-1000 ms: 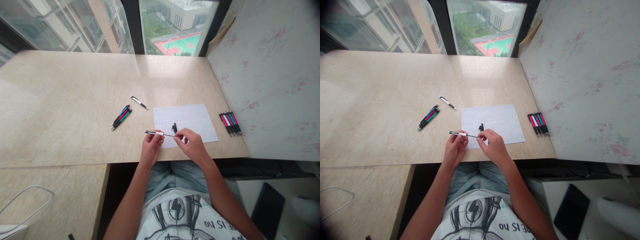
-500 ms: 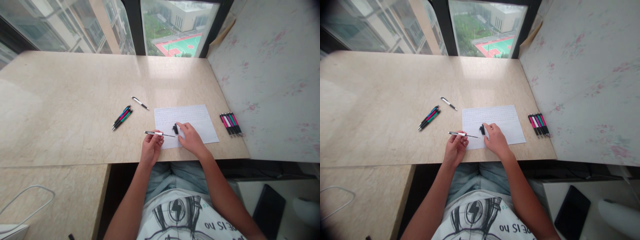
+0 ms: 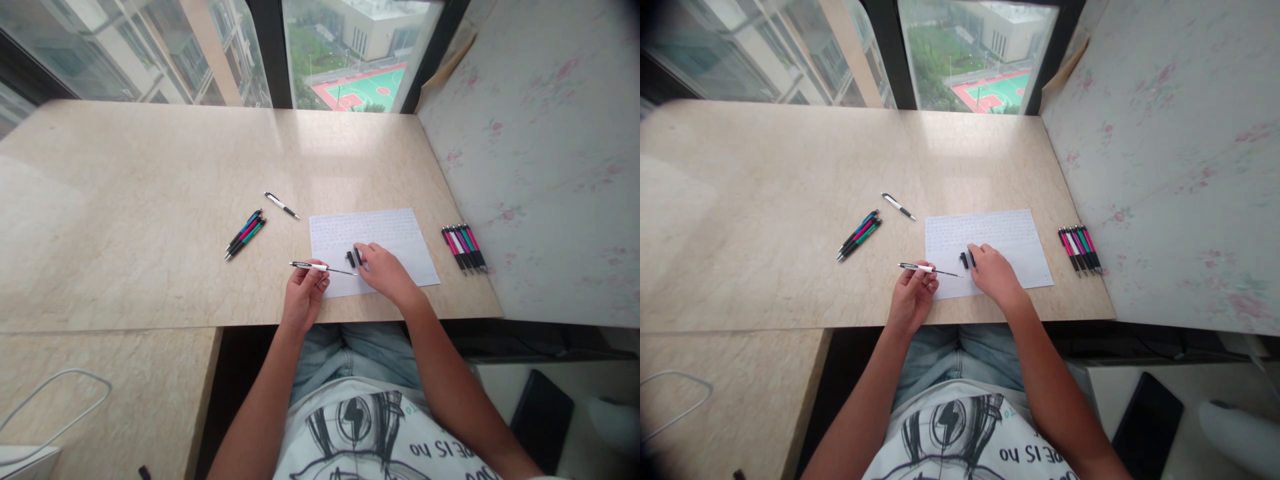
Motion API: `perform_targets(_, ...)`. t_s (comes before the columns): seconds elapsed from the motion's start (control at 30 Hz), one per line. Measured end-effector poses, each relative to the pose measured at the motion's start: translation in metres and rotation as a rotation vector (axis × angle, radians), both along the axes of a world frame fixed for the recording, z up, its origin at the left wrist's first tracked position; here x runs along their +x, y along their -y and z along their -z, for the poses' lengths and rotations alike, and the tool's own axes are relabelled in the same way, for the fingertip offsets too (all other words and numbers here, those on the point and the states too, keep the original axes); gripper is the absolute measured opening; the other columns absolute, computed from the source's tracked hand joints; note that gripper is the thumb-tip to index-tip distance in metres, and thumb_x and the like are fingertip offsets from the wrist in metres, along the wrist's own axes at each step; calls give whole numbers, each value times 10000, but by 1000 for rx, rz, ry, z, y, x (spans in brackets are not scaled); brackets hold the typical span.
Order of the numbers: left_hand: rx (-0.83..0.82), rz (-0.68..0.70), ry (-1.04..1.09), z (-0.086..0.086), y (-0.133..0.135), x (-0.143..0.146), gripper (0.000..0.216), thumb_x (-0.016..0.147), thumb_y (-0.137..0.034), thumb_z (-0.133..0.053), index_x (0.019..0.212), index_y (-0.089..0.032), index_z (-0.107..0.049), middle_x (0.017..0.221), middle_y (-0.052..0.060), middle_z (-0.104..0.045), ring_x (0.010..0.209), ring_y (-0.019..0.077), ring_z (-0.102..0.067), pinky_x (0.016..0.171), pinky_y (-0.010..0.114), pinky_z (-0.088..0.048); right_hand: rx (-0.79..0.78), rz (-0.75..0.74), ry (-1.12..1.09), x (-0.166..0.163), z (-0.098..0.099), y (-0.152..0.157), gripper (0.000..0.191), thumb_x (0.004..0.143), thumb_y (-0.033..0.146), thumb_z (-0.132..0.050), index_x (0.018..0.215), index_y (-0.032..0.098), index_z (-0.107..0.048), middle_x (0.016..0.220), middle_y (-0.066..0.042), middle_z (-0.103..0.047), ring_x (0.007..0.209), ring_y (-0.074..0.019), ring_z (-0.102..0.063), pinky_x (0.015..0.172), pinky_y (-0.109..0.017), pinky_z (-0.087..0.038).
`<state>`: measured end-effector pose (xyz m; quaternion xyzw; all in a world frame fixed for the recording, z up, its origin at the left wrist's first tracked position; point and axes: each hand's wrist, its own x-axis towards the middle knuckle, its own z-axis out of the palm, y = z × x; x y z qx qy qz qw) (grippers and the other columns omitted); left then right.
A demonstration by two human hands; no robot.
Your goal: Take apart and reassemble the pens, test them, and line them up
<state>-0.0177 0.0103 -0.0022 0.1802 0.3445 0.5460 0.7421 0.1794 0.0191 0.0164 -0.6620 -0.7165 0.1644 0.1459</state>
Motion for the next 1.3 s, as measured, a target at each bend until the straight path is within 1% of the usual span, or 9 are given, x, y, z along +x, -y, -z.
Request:
perform_targets(0.1,5,0,-3,0,0,0,248,740,-267,-835,942,-178,-722,915,46,-717,751,92,-649,674,204,-507,19,44,43,-1,0,3,502,819,58,-557,1288,230,-608,1000,-108,-674,840,-237,-633,704,-313,-471)
perform_targets(0.2,4,-2,-4,0,0,0,246,742,-270,-833,942,-180,-723,913,46,-714,751,94,-646,671,205,-508,92,110,45,-1,1,7,459,831,81,-526,1250,224,-646,980,-107,-677,786,-224,-627,670,-310,-466)
perform_targets(0.33,6,-1,-4,0,0,0,228,752,-262,-823,940,-178,-727,922,50,-711,753,94,-643,674,203,-507,240,216,-121,2,0,16,294,868,129,-478,1006,202,-727,904,-86,-673,769,-212,-620,727,-338,-494)
perform_targets(0.4,9,-3,-6,0,0,0,225,754,-259,-821,941,-175,-727,924,50,-710,754,93,-642,675,201,-506,264,244,-256,3,-3,23,250,887,162,-480,906,197,-727,867,-71,-677,737,-196,-612,722,-339,-502)
perform_targets(0.6,0,-20,-13,-2,0,1,237,744,-262,-830,940,-178,-726,920,47,-712,759,96,-643,666,200,-501,139,322,-686,4,-14,52,207,924,333,-571,925,208,-736,856,-42,-705,747,-179,-637,665,-305,-514)
perform_targets(0.73,3,-33,-16,-2,0,1,228,747,-262,-827,934,-180,-726,927,48,-715,760,99,-645,663,204,-498,90,388,-839,2,-17,62,248,931,399,-591,986,206,-737,770,-23,-685,684,-166,-634,629,-291,-521)
perform_targets(0.97,10,-37,-6,-1,-1,1,229,738,-254,-834,928,-174,-734,913,43,-713,755,91,-644,647,181,-494,100,391,-852,-5,-23,60,250,910,408,-621,957,197,-747,767,-33,-706,677,-166,-656,633,-293,-547)
perform_targets(1.13,7,-35,-10,-1,-1,1,223,740,-254,-832,926,-178,-734,916,43,-718,757,93,-649,653,186,-495,107,356,-852,-13,-21,58,225,907,384,-630,957,196,-745,804,-43,-721,689,-168,-675,645,-294,-556)
perform_targets(1.3,21,-10,-31,-3,0,2,231,735,-257,-839,923,-169,-737,909,50,-725,761,99,-658,672,194,-499,172,283,-782,-26,-19,52,161,893,317,-649,967,207,-739,866,-51,-734,732,-180,-684,684,-311,-564)
